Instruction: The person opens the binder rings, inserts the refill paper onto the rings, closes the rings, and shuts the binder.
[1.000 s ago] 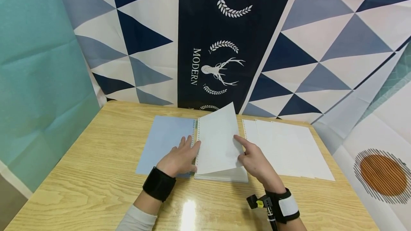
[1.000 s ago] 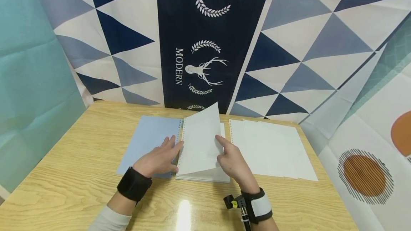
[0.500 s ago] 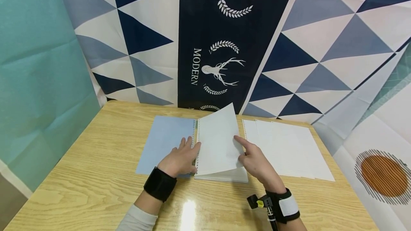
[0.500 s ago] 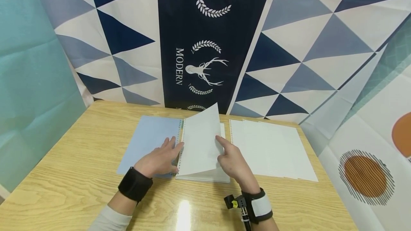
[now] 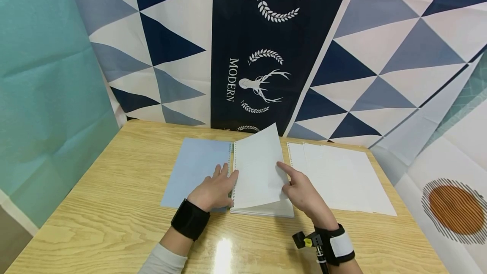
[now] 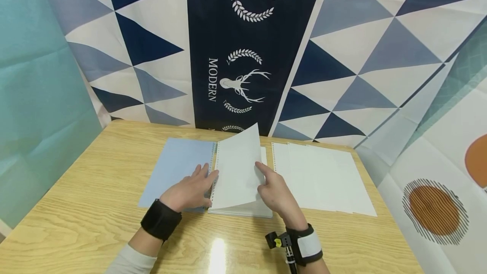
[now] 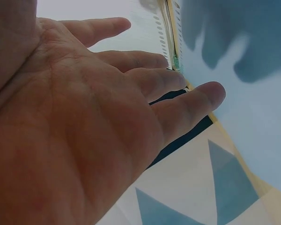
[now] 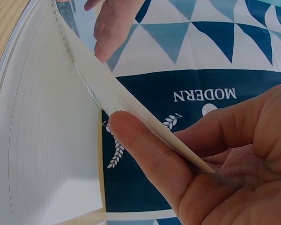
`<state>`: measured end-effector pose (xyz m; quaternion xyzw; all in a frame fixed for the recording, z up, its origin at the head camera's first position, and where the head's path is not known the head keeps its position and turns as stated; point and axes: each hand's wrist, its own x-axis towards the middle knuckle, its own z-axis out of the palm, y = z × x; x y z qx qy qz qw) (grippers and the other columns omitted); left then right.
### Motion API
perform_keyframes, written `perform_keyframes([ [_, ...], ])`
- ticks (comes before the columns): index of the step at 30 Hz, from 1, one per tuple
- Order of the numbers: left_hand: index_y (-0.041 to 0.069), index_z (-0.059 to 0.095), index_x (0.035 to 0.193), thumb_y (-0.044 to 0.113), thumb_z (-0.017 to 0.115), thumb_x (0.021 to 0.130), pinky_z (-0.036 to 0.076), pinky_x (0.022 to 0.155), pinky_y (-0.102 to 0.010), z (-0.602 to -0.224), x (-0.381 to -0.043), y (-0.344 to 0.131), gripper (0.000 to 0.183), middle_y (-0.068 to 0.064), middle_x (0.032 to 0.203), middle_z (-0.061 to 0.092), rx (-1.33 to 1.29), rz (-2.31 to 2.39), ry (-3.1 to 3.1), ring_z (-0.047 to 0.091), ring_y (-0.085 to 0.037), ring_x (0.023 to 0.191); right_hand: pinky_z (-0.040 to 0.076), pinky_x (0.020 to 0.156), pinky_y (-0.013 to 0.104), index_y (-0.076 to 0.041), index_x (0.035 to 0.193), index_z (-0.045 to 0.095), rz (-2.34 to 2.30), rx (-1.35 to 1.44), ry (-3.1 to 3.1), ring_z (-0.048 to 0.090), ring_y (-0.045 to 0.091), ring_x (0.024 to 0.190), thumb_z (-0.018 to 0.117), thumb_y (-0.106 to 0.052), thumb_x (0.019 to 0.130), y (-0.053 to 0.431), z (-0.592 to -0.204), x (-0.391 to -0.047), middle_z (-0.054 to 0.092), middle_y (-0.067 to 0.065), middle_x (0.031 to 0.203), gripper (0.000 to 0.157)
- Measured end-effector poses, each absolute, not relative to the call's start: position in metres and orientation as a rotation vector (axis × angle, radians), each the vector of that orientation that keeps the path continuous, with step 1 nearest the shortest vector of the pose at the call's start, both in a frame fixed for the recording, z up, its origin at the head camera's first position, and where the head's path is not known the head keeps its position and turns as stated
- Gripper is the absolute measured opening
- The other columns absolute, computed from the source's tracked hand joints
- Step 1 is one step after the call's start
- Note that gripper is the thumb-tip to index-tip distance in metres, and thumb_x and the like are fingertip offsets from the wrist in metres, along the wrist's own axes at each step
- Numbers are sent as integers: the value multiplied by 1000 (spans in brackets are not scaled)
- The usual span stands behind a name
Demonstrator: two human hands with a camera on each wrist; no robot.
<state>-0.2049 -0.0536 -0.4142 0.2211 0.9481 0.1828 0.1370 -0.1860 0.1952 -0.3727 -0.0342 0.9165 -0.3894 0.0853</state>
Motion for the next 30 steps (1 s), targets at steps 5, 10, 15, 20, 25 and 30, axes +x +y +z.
perform_keyframes([
  [5, 10, 56, 124, 24, 81, 89, 35, 115, -66, -413, -204, -54, 45, -31, 165, 21, 681, 515, 2757, 20, -50, 154, 42, 111, 56, -4, 158, 34, -1171, -110, 2730, 29, 44, 151, 41, 14, 91, 196, -373, -186, 24, 27, 166, 69],
  [10, 12, 57, 103, 24, 82, 87, 38, 112, -65, -412, -203, -53, 32, -31, 163, 24, 705, 484, 2764, 24, -52, 152, 43, 109, 54, -5, 158, 34, -1173, -96, 2723, 33, 44, 150, 41, 13, 92, 195, -375, -187, 26, 27, 165, 69],
  [15, 13, 55, 93, 24, 82, 87, 38, 113, -66, -413, -202, -53, 30, -31, 163, 24, 701, 489, 2744, 22, -52, 152, 43, 110, 56, -4, 158, 34, -1178, -87, 2717, 35, 45, 149, 41, 14, 91, 194, -378, -187, 27, 26, 165, 69],
  [20, 14, 55, 93, 24, 84, 86, 36, 114, -66, -414, -200, -52, 31, -31, 164, 23, 690, 500, 2719, 20, -51, 153, 44, 110, 58, -3, 157, 35, -1173, -92, 2723, 37, 45, 148, 42, 14, 91, 194, -380, -188, 27, 26, 165, 69],
  [25, 15, 59, 99, 23, 83, 86, 37, 114, -65, -414, -200, -50, 29, -31, 164, 24, 691, 490, 2722, 22, -51, 153, 45, 108, 58, -2, 157, 35, -1154, -85, 2732, 40, 46, 145, 43, 13, 90, 195, -380, -188, 28, 27, 164, 69],
  [30, 15, 59, 96, 23, 83, 86, 38, 113, -64, -414, -199, -50, 28, -30, 164, 25, 684, 482, 2723, 22, -51, 153, 46, 107, 58, -2, 157, 35, -1144, -81, 2728, 39, 47, 145, 43, 13, 89, 196, -380, -188, 28, 28, 164, 69],
])
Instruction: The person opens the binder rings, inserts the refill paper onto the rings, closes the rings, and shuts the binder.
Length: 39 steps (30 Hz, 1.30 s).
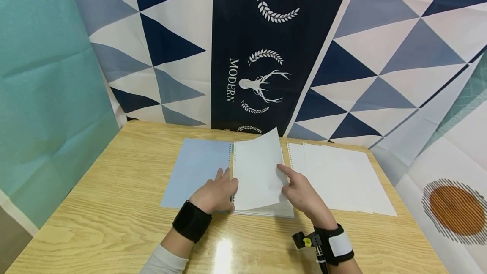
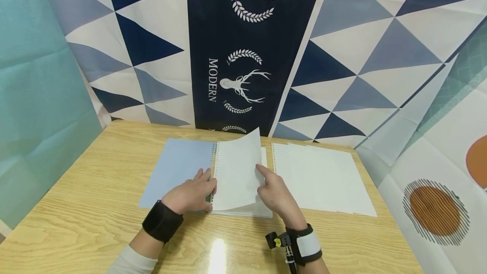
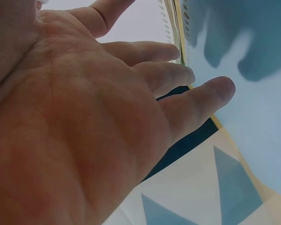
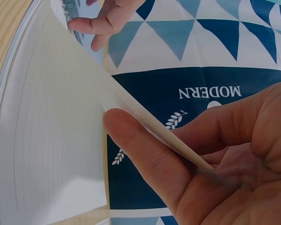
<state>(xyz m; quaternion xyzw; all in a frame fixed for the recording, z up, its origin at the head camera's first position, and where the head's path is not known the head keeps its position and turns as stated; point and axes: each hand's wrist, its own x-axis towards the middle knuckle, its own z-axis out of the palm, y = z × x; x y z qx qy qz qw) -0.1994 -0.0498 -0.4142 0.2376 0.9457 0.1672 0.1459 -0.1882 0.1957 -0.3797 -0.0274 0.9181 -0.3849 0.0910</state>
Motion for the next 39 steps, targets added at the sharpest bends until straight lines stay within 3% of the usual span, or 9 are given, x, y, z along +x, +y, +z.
perform_keyframes([
  [11, 15, 59, 95, 22, 82, 87, 42, 110, -63, -413, -199, -49, 26, -31, 162, 28, 701, 453, 2741, 25, -50, 152, 42, 111, 61, 1, 156, 35, -1136, -85, 2720, 30, 48, 150, 44, 14, 88, 196, -379, -188, 27, 28, 164, 70],
  [23, 14, 57, 92, 22, 83, 86, 44, 108, -62, -414, -198, -47, 28, -31, 161, 30, 707, 426, 2751, 27, -51, 151, 47, 107, 55, 0, 156, 36, -1131, -74, 2705, 35, 47, 147, 46, 14, 88, 196, -380, -188, 28, 28, 164, 70],
  [31, 13, 57, 93, 19, 80, 89, 43, 108, -63, -413, -198, -48, 25, -31, 162, 29, 710, 439, 2743, 26, -50, 152, 54, 94, 41, -1, 156, 36, -1122, -33, 2679, 53, 42, 135, 48, 12, 88, 196, -382, -189, 33, 29, 161, 71],
  [39, 15, 52, 87, 19, 78, 90, 42, 110, -63, -411, -198, -49, 27, -31, 162, 29, 716, 435, 2744, 26, -50, 152, 53, 96, 43, 0, 156, 36, -1099, -35, 2671, 48, 43, 140, 50, 10, 89, 198, -387, -191, 31, 29, 162, 69],
])
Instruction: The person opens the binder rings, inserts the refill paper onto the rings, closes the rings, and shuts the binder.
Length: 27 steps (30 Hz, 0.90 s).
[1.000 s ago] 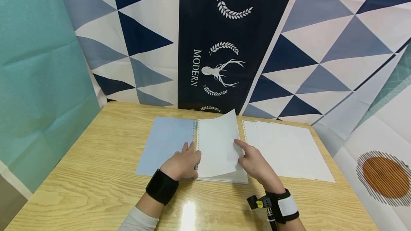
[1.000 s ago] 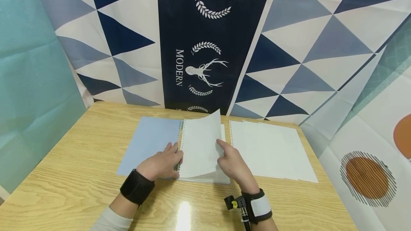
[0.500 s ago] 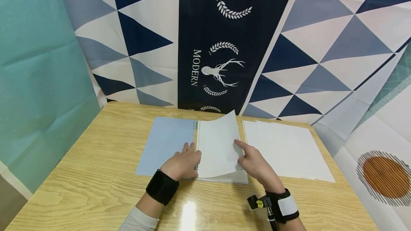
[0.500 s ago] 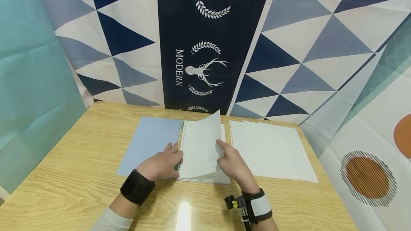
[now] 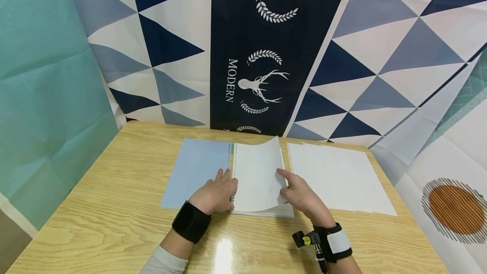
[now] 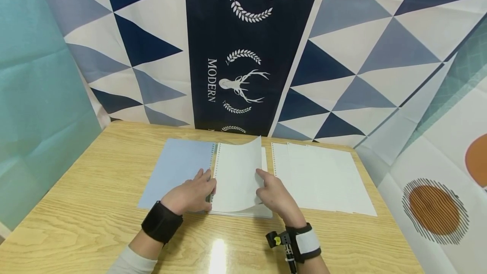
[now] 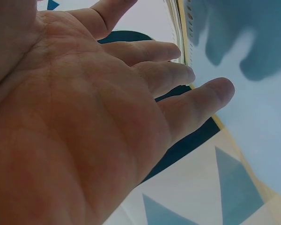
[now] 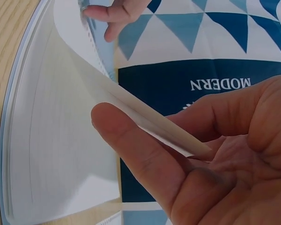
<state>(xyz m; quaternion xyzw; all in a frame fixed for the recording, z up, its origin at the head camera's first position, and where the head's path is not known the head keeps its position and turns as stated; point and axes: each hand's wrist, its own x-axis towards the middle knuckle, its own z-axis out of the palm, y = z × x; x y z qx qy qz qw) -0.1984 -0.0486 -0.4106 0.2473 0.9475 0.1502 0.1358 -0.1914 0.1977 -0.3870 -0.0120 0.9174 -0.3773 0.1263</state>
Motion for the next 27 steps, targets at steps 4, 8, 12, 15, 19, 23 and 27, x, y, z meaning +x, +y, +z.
perform_keyframes([
  [4, 14, 51, 87, 19, 78, 90, 42, 109, -63, -411, -199, -50, 28, -31, 161, 30, 727, 432, 2747, 27, -50, 152, 59, 83, 39, 2, 155, 36, -1133, -21, 2634, 59, 39, 126, 51, 10, 88, 198, -390, -193, 34, 32, 159, 69],
  [8, 14, 51, 87, 20, 79, 90, 43, 108, -62, -411, -199, -50, 28, -31, 160, 31, 737, 419, 2752, 28, -50, 151, 62, 72, 38, 4, 155, 36, -1177, 10, 2585, 67, 32, 110, 52, 11, 88, 199, -392, -194, 38, 34, 156, 70],
  [12, 15, 52, 87, 20, 79, 90, 44, 108, -62, -410, -198, -50, 28, -31, 160, 31, 740, 415, 2756, 28, -50, 151, 62, 69, 38, 4, 154, 37, -1169, 26, 2582, 69, 30, 106, 53, 10, 87, 200, -395, -195, 38, 34, 155, 69],
  [15, 15, 52, 88, 20, 79, 90, 42, 109, -63, -410, -197, -50, 27, -30, 161, 31, 733, 424, 2754, 28, -50, 151, 62, 68, 37, 4, 154, 37, -1161, 32, 2582, 69, 30, 106, 53, 10, 87, 200, -397, -195, 36, 34, 157, 69],
  [19, 15, 52, 88, 20, 79, 90, 41, 111, -64, -411, -196, -49, 27, -30, 161, 31, 728, 430, 2755, 28, -50, 151, 62, 67, 37, 4, 154, 37, -1159, 38, 2579, 67, 34, 112, 54, 9, 87, 201, -398, -195, 33, 34, 158, 70],
  [23, 15, 53, 89, 21, 79, 90, 41, 111, -64, -411, -197, -48, 26, -29, 162, 30, 728, 429, 2755, 27, -50, 152, 62, 67, 37, 4, 154, 38, -1156, 45, 2575, 65, 36, 116, 54, 8, 87, 203, -398, -195, 31, 33, 160, 69],
  [27, 15, 54, 89, 21, 79, 90, 41, 111, -64, -411, -197, -48, 26, -29, 162, 30, 728, 426, 2753, 27, -50, 152, 62, 67, 37, 5, 153, 39, -1137, 51, 2577, 65, 36, 116, 54, 8, 87, 205, -398, -195, 31, 34, 159, 68],
])
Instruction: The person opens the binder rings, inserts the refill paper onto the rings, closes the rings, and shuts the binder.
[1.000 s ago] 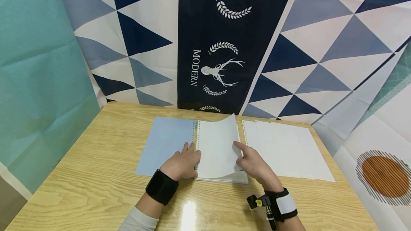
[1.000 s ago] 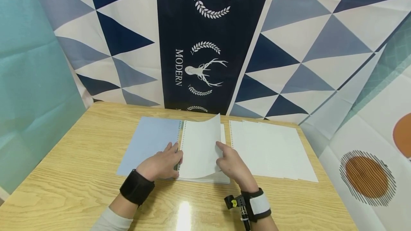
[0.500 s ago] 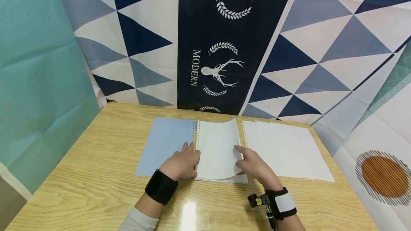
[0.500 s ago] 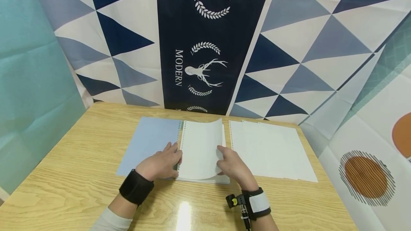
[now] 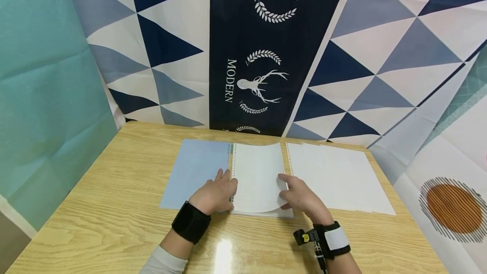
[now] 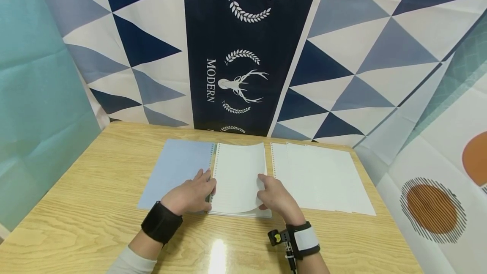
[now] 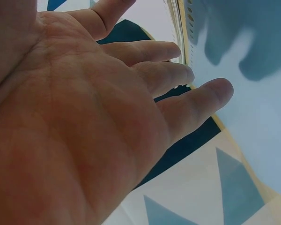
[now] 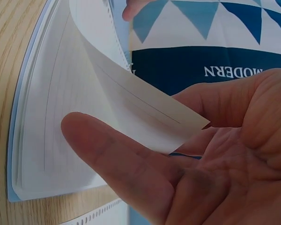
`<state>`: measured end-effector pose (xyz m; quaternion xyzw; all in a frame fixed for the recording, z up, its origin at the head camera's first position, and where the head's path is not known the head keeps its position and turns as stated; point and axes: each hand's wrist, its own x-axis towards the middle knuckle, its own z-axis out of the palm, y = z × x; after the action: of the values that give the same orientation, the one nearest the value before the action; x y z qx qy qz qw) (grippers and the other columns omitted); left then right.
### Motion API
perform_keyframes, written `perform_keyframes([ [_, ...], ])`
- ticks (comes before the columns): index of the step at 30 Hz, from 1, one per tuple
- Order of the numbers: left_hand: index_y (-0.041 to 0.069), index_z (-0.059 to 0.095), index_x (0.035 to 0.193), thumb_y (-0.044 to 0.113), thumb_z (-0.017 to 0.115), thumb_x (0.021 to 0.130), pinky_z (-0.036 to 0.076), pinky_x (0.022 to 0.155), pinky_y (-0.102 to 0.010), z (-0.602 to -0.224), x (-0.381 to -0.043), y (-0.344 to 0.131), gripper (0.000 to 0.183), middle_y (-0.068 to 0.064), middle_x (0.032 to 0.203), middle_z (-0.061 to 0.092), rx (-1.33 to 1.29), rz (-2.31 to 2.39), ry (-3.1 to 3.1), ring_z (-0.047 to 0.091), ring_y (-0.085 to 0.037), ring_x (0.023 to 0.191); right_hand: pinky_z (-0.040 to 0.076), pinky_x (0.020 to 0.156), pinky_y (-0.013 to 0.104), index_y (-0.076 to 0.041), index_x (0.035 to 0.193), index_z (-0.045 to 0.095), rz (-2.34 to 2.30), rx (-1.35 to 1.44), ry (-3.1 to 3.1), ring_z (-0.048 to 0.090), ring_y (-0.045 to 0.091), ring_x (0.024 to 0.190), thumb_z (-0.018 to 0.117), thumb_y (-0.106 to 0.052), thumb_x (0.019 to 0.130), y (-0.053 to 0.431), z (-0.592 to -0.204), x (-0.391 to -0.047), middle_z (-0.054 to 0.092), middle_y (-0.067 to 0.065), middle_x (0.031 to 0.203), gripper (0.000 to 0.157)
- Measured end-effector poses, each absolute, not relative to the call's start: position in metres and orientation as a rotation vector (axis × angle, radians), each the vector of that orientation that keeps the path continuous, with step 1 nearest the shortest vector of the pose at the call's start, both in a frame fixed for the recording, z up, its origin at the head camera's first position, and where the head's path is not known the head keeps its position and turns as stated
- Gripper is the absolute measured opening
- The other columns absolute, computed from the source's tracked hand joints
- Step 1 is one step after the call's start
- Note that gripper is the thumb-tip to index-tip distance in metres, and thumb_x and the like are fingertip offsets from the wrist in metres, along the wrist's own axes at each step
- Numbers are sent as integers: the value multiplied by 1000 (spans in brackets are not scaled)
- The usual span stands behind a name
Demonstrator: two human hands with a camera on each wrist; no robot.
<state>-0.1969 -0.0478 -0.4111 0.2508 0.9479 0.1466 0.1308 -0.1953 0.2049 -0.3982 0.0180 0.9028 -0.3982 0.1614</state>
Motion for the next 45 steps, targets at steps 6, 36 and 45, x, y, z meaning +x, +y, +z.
perform_keyframes([
  [6, 14, 55, 92, 20, 80, 89, 42, 110, -64, -411, -197, -47, 25, -28, 162, 31, 725, 416, 2756, 27, -49, 152, 59, 62, 35, 4, 152, 41, -1067, 46, 2603, 70, 27, 92, 55, 5, 89, 207, -402, -197, 39, 34, 155, 65],
  [36, 9, 57, 120, 19, 78, 89, 37, 115, -64, -416, -199, -43, 39, -18, 150, 49, 682, 446, 2708, 31, -47, 151, 47, 58, 32, 5, 140, 56, -737, -42, 2730, 61, 23, 80, 66, -4, 92, 217, -406, -201, 56, 28, 140, 50],
  [45, 9, 56, 128, 23, 82, 87, 37, 115, -63, -414, -198, -43, 49, -19, 154, 47, 690, 433, 2715, 31, -46, 151, 54, 84, 41, 6, 133, 62, -635, -63, 2775, 59, 31, 110, 70, -8, 91, 217, -407, -202, 56, 30, 143, 45],
])
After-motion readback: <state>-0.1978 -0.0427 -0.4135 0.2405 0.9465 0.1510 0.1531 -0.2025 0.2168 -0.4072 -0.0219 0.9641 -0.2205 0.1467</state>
